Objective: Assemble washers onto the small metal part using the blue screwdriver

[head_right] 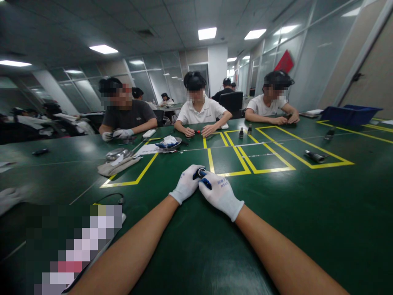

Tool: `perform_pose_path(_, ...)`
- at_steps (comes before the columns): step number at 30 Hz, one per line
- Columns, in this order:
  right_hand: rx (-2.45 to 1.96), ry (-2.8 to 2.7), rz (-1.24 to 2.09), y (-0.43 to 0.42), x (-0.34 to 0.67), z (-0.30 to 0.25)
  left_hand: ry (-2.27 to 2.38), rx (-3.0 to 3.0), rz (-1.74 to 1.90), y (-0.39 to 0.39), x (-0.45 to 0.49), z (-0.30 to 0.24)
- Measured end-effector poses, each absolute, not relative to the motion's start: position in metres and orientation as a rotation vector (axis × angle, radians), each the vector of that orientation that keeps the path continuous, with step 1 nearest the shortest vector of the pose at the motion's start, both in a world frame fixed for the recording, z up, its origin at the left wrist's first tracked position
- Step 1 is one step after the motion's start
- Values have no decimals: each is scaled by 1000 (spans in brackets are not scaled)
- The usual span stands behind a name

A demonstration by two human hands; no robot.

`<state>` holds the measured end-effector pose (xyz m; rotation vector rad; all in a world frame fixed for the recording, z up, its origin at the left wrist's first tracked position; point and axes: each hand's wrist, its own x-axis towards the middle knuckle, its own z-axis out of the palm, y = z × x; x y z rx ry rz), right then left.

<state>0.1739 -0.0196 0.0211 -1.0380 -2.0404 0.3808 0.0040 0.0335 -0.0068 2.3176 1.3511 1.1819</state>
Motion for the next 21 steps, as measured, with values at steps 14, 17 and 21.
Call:
perform_pose_path(14,-1052,-2040,334,-19,174,21,1357,2342,1174,33,4,-6)
perform_pose_path(17,-1046,-2061,377,-20,174,22,1365,2342,1158,34,4,-6)
perform_pose_path(21,-1041,-2054,376,-20,176,22,1369,2340,1182,34,4,-6)
